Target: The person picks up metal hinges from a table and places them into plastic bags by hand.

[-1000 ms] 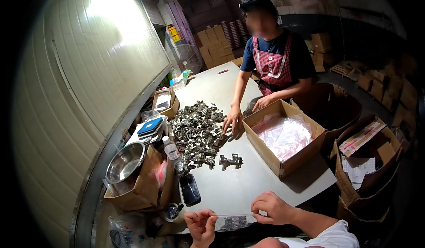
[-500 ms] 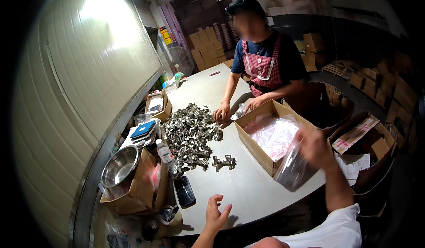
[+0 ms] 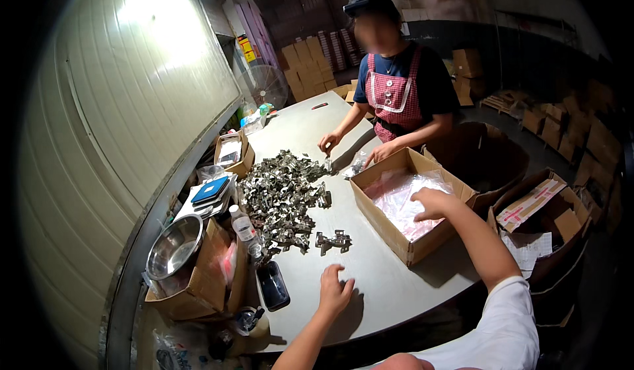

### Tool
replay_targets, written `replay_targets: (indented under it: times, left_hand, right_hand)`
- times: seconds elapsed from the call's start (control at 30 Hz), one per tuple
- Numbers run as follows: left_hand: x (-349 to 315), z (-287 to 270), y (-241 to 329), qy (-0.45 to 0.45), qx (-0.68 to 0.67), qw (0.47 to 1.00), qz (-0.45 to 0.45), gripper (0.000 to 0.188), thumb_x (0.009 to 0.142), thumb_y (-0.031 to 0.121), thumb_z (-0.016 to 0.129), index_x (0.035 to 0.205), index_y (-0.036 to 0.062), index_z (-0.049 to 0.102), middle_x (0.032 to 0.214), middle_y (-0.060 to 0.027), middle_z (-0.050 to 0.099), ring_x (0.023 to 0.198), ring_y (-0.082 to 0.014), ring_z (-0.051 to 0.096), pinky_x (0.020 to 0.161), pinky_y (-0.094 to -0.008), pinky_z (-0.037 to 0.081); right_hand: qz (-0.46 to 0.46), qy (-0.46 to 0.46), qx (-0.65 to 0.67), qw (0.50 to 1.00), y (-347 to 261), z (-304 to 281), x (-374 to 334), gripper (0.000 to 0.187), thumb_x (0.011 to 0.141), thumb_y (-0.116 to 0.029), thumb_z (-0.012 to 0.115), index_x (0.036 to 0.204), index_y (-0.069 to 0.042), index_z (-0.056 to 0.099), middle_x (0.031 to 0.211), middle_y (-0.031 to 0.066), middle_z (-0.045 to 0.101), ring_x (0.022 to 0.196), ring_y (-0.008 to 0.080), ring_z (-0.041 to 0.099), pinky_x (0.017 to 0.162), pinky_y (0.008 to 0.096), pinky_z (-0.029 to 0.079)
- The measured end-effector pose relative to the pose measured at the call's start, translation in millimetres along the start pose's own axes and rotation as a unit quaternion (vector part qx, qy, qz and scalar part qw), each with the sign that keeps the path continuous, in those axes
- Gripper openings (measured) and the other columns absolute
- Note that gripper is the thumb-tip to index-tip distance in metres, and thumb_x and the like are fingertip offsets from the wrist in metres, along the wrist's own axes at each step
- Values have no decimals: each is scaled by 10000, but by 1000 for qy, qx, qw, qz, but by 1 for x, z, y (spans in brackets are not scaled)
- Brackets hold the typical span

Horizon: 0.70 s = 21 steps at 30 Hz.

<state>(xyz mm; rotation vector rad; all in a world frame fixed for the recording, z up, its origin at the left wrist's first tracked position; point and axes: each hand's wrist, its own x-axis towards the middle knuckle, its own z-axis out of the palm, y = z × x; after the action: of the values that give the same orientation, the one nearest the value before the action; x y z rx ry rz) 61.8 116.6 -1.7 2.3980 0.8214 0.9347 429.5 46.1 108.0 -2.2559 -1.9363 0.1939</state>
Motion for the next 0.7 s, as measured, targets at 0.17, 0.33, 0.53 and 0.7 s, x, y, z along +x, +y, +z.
replay_targets:
  times: [0.17,0.33,0.53,0.7]
  left_hand:
    - [28,36,-25,119,-59,991,-26,405,773,118,681,1115,10,494,1095,-195,541,1054,-384,496,934,-437,400]
    - [12,25,-48,142,-117,977,-109,361,766,92,678,1066,-3,503,1021,-176,541,956,-328,553,805,-391,476]
    - [24,23,-36,115,-139,980,-88,349,774,103,683,1059,-7,514,1015,-166,554,929,-295,579,776,-356,507]
    - [32,20,-33,91,-149,981,-83,316,798,90,663,1060,-5,515,1017,-160,555,920,-278,587,725,-338,532]
  right_hand:
    - [31,-240,-80,967,20,60,43,1142,602,-459,841,1488,-375,126,1531,204,158,1309,431,373,1020,501,391]
    - [37,-253,-181,950,-37,30,41,951,698,-413,786,1479,-352,247,1503,205,278,1311,393,393,1019,548,376]
    - [-14,-229,42,972,28,34,63,754,738,-558,716,1353,-167,520,1301,138,571,1180,321,542,1012,379,401]
    - [16,-308,66,949,35,16,79,868,672,-636,740,1326,-109,520,1318,179,534,1238,316,477,1035,373,370]
